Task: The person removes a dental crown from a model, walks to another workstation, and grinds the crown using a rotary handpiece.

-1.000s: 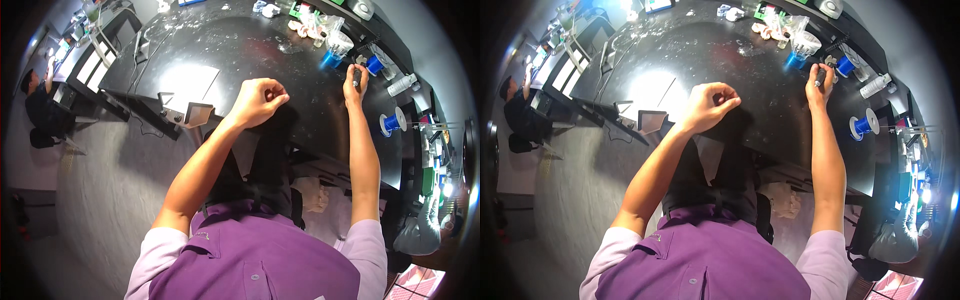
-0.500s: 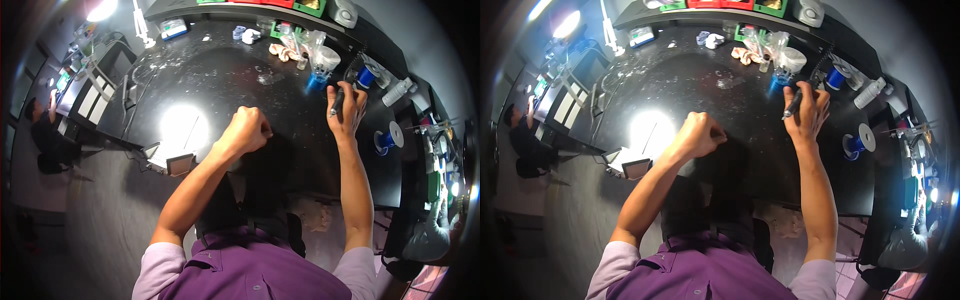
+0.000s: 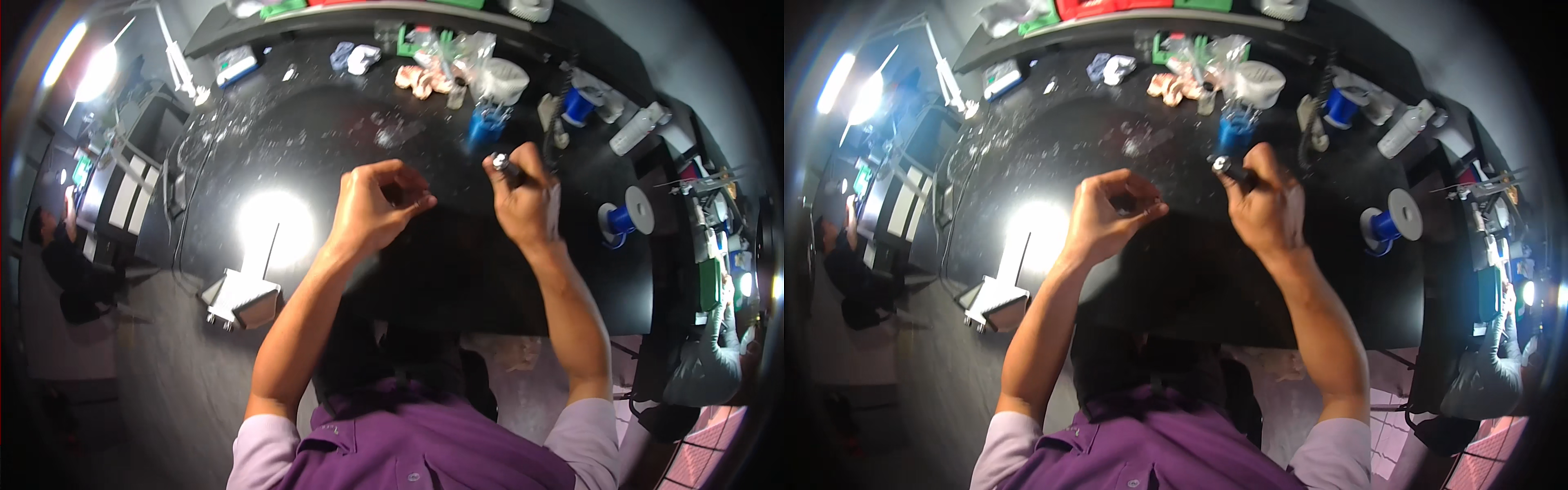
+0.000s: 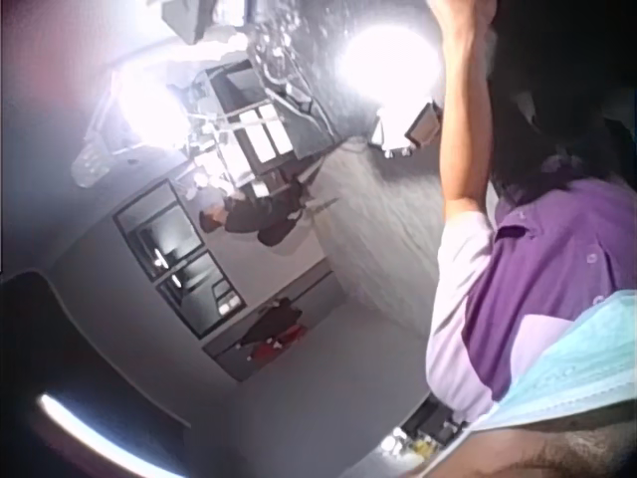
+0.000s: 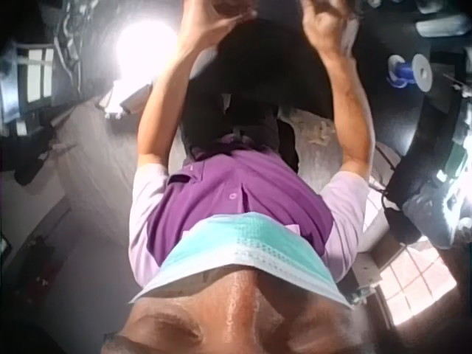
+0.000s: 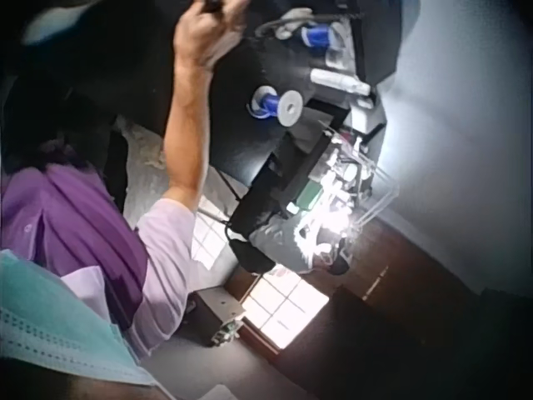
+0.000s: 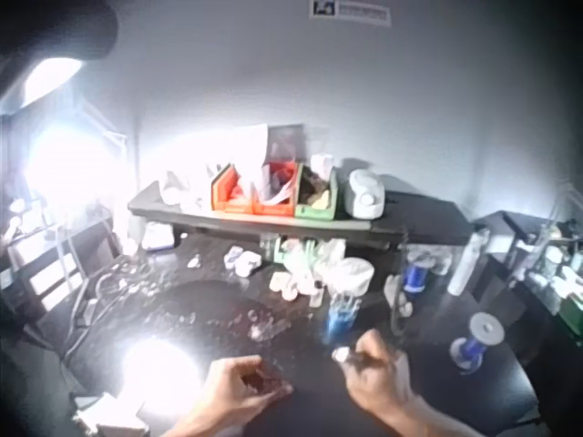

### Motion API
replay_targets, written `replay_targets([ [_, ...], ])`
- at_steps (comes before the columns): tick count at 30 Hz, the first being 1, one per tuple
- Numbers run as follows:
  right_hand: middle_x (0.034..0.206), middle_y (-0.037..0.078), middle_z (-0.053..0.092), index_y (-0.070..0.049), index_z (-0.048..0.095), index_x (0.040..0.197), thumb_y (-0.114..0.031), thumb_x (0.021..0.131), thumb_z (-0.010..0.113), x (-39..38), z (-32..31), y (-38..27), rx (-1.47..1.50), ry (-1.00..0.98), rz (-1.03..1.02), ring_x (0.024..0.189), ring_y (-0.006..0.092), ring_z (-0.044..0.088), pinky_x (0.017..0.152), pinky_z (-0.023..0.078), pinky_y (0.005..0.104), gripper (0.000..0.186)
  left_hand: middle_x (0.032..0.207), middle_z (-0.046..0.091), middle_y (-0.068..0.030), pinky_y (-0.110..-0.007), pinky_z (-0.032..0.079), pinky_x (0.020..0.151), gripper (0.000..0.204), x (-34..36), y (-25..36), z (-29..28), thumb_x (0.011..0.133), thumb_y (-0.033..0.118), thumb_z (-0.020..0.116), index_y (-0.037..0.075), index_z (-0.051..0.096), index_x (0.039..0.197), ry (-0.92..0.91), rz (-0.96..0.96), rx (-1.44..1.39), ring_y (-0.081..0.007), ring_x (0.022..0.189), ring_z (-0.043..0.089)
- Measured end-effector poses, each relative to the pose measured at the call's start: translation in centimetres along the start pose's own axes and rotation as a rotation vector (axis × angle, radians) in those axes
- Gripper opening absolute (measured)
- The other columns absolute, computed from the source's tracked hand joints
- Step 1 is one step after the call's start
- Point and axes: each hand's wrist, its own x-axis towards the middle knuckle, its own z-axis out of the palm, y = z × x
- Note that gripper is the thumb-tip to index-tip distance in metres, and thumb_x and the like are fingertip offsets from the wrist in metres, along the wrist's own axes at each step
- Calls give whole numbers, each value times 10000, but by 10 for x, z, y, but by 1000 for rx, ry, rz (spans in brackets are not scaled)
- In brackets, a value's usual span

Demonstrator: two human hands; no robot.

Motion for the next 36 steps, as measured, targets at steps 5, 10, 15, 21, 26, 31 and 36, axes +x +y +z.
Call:
replay_targets([
  [5, 673, 145, 612, -45, 508, 913, -279, 961, 706, 11, -26, -18, 161, -207, 172, 582, 338, 660, 532, 491, 414, 310, 940, 765, -55, -265, 572, 822, 125, 44, -6, 32, 880, 36, 821, -3, 754, 979, -136, -33, -710, -117, 897, 711],
  [10, 640, 116, 592, -39, 504, 952, -246, 1009, 644, 12, -37, 0, 168, -193, 126, 560, 309, 645, 534, 474, 396, 257, 1030, 773, -109, -291, 585, 869, 204, 54, 1, 53, 914, 24, 775, -6, 723, 1109, -181, -17, -1021, -141, 923, 720],
  [15, 795, 168, 664, -11, 557, 1063, -168, 1013, 634, 0, -25, -7, 194, -169, 91, 684, 380, 681, 581, 501, 419, 182, 1051, 768, -136, -295, 591, 848, 246, 45, -1, 57, 926, 28, 759, -12, 698, 1161, -225, -85, -1123, -146, 929, 722],
  [21, 732, 145, 664, -6, 567, 982, -172, 1013, 642, -5, -15, -17, 245, -201, 100, 608, 323, 693, 516, 497, 380, 185, 1057, 762, -134, -292, 604, 906, 185, 37, 1, 54, 925, -28, 742, -43, 736, 1109, -260, -28, -1128, -162, 978, 726],
  [26, 706, 128, 670, -14, 566, 941, -171, 1005, 661, -1, -19, -17, 276, -204, 146, 600, 308, 698, 516, 498, 361, 195, 1054, 766, -137, -299, 606, 907, 193, 33, 7, 51, 923, -32, 743, -41, 748, 1116, -243, -3, -1066, -168, 979, 729],
  [31, 706, 117, 682, -19, 571, 914, -177, 1002, 674, -1, -19, -15, 248, -210, 177, 615, 280, 714, 526, 501, 345, 208, 1042, 771, -129, -297, 607, 889, 194, 32, 8, 55, 936, -10, 738, -42, 747, 1127, -209, -5, -1056, -164, 961, 732],
  [36, 694, 105, 672, -21, 571, 910, -172, 997, 682, -3, -16, -12, 231, -219, 169, 603, 273, 707, 531, 499, 341, 206, 1024, 771, -117, -283, 603, 871, 184, 33, 9, 55, 938, -1, 741, -40, 744, 1118, -215, -52, -1061, -149, 945, 729],
])
